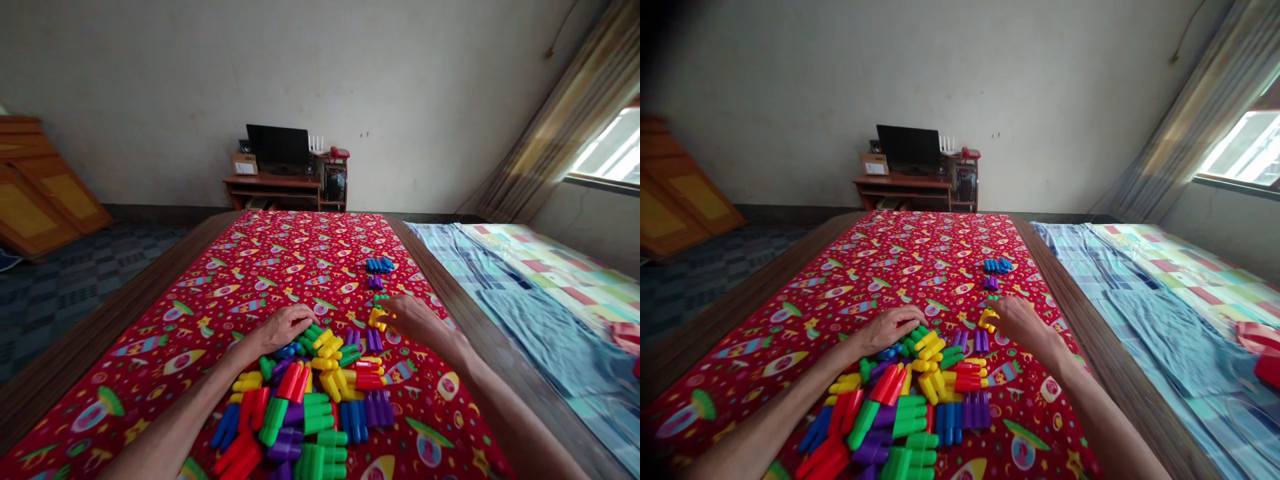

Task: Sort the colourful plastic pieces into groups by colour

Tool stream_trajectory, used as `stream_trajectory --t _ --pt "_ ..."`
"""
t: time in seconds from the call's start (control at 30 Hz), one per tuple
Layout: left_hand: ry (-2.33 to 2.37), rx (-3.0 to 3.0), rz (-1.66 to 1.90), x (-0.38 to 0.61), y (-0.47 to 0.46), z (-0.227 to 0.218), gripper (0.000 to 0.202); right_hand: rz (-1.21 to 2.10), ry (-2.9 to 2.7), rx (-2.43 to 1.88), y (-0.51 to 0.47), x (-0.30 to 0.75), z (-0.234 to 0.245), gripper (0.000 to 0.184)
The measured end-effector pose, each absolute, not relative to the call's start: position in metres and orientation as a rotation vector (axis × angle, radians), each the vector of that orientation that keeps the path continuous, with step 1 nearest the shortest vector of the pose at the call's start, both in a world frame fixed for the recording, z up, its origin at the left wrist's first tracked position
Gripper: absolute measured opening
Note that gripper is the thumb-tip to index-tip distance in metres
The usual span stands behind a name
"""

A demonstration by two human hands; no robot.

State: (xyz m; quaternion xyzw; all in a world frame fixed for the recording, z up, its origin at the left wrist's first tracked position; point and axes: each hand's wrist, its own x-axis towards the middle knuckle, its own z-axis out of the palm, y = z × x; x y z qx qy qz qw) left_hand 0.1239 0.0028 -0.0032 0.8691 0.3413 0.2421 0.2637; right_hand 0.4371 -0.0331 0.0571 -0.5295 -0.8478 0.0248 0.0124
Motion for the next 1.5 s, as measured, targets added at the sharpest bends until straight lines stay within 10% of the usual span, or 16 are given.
stream_trajectory --t 0.4,0.73,1.07,1.5 --pt "0.898 2.381 0.688 0.124 0.005 -0.008 0.028 0.193 -2.680 -1.114 -0.052 0.470 0.028 0.037" --pt "0.898 2.384 0.691 0.124 0.005 -0.007 0.028 0.276 -2.547 -1.403 -0.051 0.491 0.012 0.016" --pt "0.894 2.403 0.691 0.123 0.006 -0.008 0.029 0.219 -2.368 -1.532 -0.051 0.477 0.011 0.033" --pt "0.799 2.505 0.513 0.131 -0.003 -0.002 0.031 0.116 -2.715 -1.163 -0.071 0.341 0.045 0.031"
